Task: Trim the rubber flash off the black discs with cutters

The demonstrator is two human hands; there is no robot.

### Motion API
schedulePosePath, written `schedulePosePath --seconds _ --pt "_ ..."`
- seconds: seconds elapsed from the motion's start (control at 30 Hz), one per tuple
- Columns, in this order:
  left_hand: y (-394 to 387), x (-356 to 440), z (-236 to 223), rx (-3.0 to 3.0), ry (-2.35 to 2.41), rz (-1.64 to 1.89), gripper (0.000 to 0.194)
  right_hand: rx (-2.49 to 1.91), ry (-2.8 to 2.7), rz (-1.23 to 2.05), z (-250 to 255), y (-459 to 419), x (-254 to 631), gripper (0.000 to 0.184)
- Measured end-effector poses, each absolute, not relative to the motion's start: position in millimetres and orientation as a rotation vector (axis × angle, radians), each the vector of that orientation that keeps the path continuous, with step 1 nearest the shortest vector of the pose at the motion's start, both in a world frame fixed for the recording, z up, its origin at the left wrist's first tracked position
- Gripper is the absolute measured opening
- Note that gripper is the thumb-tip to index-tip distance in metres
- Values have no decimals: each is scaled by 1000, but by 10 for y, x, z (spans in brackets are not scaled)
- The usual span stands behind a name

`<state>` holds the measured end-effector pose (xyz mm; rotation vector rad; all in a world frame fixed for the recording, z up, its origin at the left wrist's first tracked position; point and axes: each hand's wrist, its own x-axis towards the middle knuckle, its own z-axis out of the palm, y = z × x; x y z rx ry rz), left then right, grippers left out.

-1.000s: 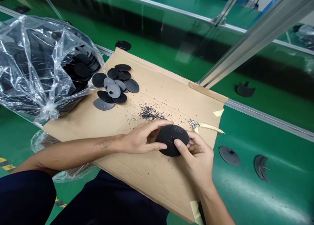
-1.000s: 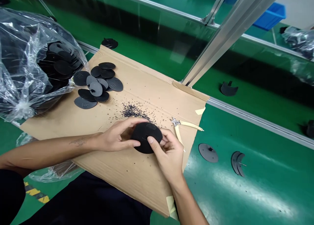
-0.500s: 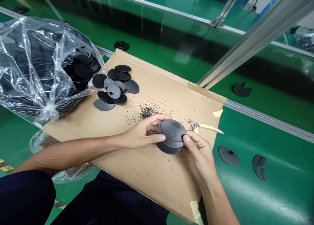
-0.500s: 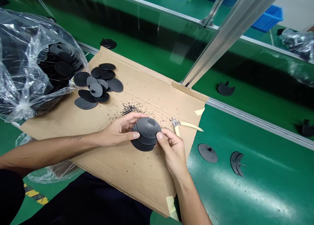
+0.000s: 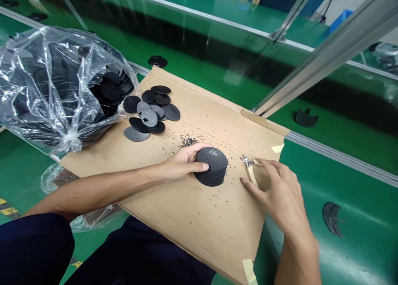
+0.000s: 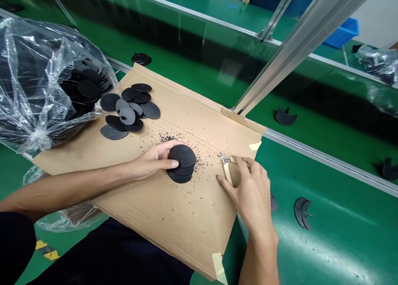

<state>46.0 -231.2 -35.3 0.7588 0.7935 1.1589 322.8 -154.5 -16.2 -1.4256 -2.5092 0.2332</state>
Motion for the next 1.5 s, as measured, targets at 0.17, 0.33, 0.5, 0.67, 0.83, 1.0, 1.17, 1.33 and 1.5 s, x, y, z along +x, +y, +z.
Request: schedulePosePath --seconds 0.17,0.33,0.5,0.67,0.83,1.0,1.17,1.33,1.5 --pt "-2311 457 -346 842 833 1196 44 -1409 -2436 195 -206 -1567 3220 48" --pt "-2337 448 -334 941 912 1146 40 -1231 -2010 839 -91 -1670 3035 39" --pt "-2368 473 -322 1211 1021 1233 26 -1046 -1556 1574 -92 -1745 2871 37" --pt "-2385 488 -283 1460 1057 1333 20 -986 -1448 1746 -75 -1764 2785 42" --pt "-2379 481 -296 1639 1117 1414 18 -1072 -1973 1255 40 -1754 2690 35" --pt "-2374 479 -326 1803 1181 1484 15 -875 -2337 690 -41 -1783 2650 36" --pt "-2383 489 -326 1918 1196 1494 14 -720 -2394 375 -186 -1807 2767 47" --pt "-2394 491 -326 1959 1170 1443 16 -677 -2469 283 -165 -1838 2828 45" --pt "-2402 485 -324 1978 1156 1420 17 -678 -2508 198 -155 -1847 2859 45"
